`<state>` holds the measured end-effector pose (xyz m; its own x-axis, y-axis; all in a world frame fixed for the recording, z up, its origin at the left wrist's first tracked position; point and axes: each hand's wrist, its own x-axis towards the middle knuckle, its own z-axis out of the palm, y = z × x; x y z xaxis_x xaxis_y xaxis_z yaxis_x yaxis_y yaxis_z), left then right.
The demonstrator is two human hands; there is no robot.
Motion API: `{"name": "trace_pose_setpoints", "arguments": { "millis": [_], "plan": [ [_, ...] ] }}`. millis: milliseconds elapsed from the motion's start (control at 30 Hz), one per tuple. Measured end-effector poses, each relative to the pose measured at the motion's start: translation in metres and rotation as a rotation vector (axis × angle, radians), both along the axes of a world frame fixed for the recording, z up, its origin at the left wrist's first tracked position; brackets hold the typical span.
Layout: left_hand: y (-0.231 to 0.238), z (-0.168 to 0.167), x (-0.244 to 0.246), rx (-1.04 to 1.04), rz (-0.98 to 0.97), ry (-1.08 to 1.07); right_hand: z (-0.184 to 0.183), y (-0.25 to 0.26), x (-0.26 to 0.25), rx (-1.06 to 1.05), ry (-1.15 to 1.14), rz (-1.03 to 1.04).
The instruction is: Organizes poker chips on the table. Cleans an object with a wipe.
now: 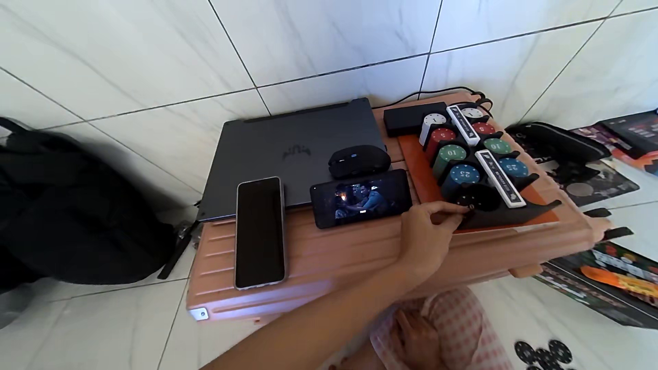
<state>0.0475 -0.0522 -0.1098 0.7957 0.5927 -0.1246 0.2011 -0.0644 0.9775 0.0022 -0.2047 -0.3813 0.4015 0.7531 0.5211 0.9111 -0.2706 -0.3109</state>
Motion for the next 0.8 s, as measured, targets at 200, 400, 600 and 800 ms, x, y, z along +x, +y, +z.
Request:
{"name": "trace_pose_setpoints", "arguments": {
  "millis": [200, 400, 600, 800],
  "plan": [
    [0.0025, 0.0013, 0.0022, -0.080, 0.008, -0.024, 0.0020, -0.0003, 0.0004, -0.006, 0.003, -0.004],
    [0.0033, -0.0021, 0.0017, -0.096, 0.011, -0.039, 0.0001, -0.0002, 0.0003, 0.003, 0.001, -0.005],
    [0.0029, -0.0051, 0.0010, -0.103, 0.017, -0.043, -0.0001, -0.0003, 0.0008, -0.002, 0.001, 0.002],
    [0.0033, -0.0052, 0.0006, -0.109, 0.022, -0.030, -0.0019, 0.0004, 0.0002, 0.012, -0.002, -0.007]
  ]
}}
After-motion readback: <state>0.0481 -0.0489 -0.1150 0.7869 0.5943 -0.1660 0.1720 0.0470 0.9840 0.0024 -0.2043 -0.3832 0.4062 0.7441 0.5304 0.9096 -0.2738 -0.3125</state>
